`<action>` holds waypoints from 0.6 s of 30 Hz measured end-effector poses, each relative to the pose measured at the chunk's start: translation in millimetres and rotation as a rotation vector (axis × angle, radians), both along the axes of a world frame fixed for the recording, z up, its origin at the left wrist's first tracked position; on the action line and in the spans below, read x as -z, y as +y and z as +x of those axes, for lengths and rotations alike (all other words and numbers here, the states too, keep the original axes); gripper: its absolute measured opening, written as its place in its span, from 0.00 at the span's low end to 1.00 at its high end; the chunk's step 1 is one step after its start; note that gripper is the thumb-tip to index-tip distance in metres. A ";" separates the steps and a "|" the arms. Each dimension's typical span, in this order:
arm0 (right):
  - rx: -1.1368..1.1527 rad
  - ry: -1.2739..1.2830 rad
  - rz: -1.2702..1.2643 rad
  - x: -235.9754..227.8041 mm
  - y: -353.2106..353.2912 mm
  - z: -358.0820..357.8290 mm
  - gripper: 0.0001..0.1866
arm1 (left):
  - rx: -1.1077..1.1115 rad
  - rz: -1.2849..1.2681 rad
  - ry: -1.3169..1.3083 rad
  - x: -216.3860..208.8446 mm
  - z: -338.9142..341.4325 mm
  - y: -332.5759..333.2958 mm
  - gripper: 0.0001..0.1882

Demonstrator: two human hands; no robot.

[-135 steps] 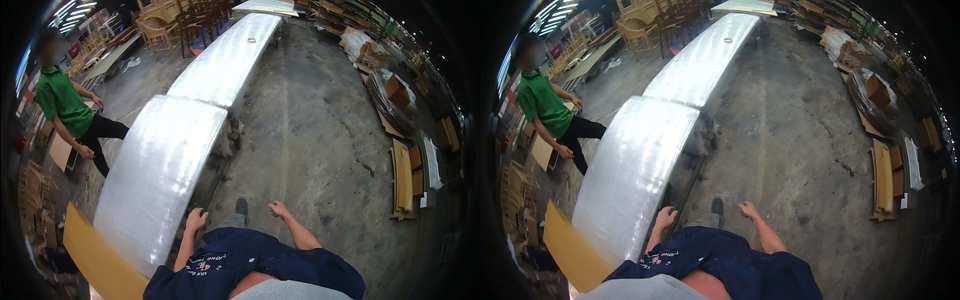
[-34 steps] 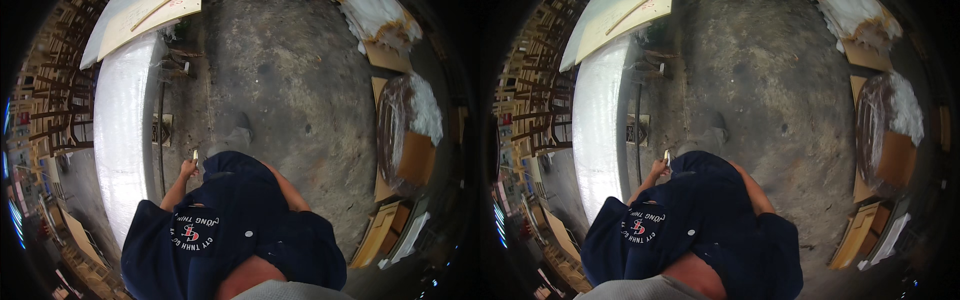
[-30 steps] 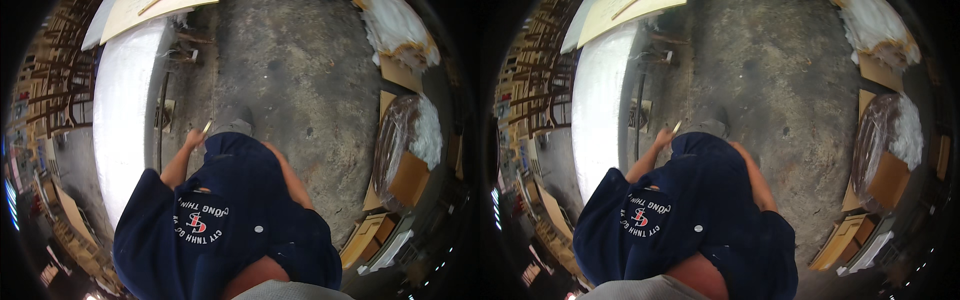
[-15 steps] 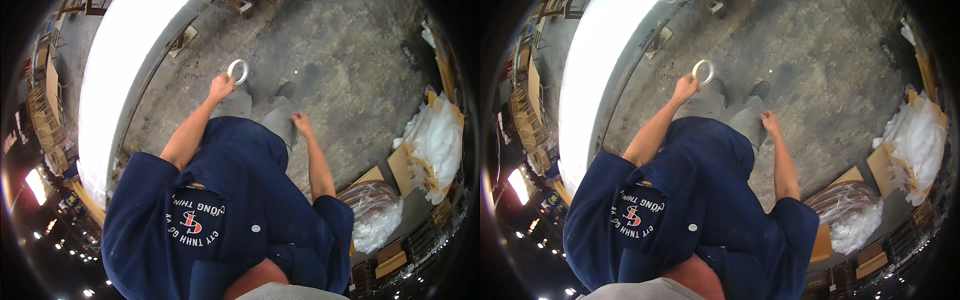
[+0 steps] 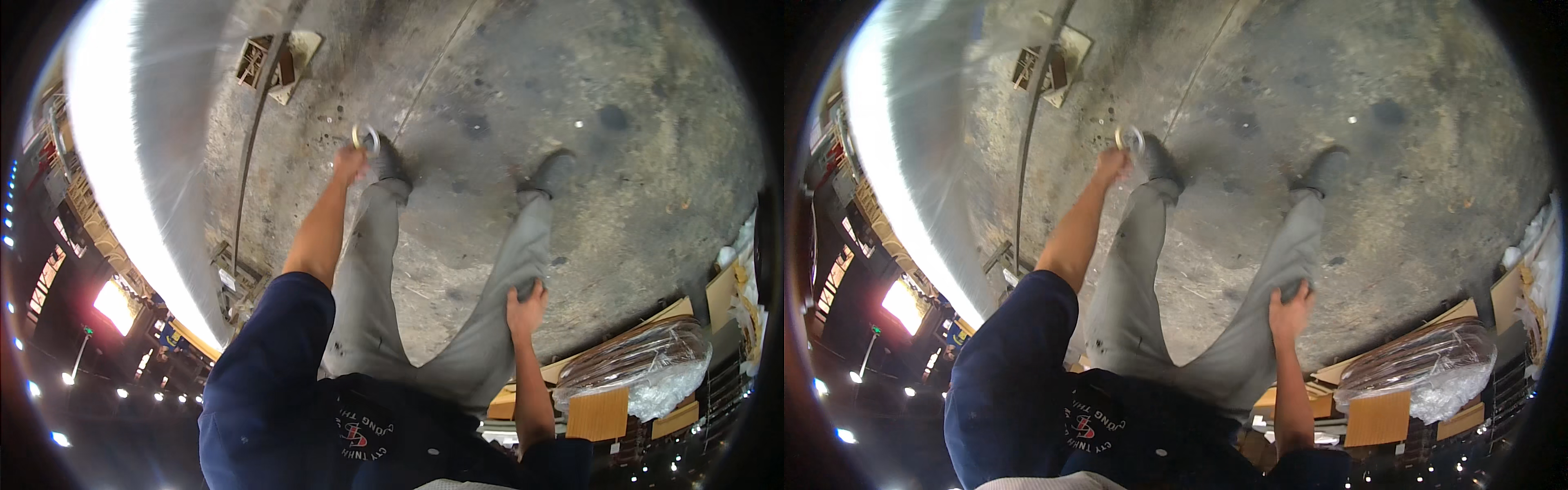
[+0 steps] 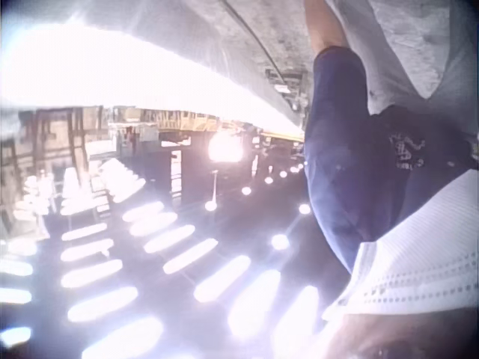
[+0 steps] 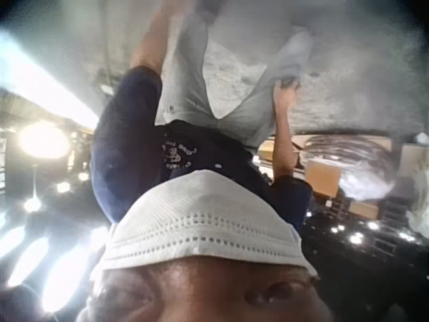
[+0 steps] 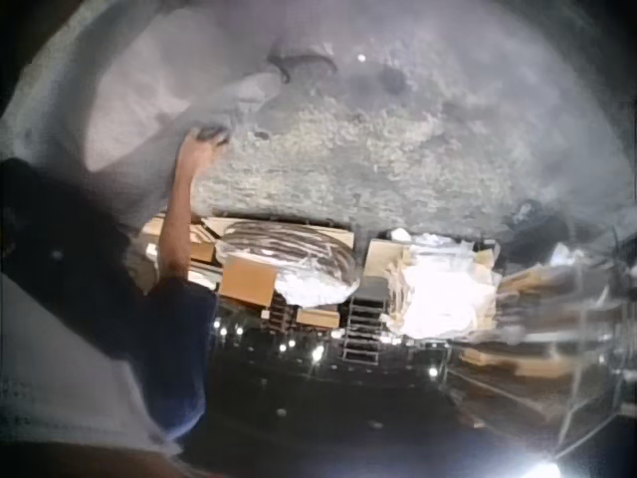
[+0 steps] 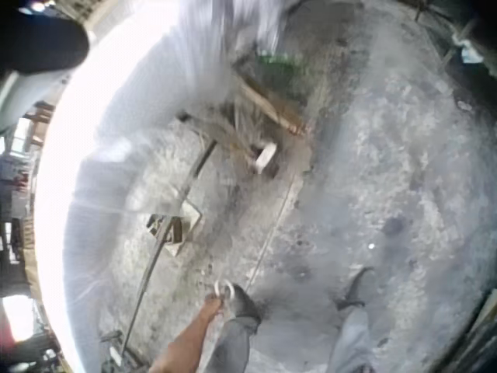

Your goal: The person picks up wooden panels from a workbench and stacks them on a plastic-wrapped surface. They handle the panels one at a time, flipping them over and placing them in a row. Another person in a green shirt assists by handing over panels.

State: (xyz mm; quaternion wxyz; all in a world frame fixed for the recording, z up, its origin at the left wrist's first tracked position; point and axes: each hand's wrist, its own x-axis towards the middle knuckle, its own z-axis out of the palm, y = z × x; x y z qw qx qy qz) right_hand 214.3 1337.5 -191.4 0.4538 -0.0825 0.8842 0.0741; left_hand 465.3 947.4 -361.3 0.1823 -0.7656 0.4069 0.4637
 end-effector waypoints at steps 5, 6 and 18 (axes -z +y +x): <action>-0.002 0.144 -0.167 20.8 17.5 51.7 0.34 | 0.055 -0.383 0.154 123.8 71.8 -132.9 0.11; 0.037 0.139 -0.136 21.3 8.9 56.3 0.34 | -0.144 -0.453 0.297 127.4 74.6 -153.4 0.10; -0.075 0.143 -0.071 19.1 -23.7 33.6 0.33 | -0.500 -0.421 0.657 96.5 184.5 -289.9 0.17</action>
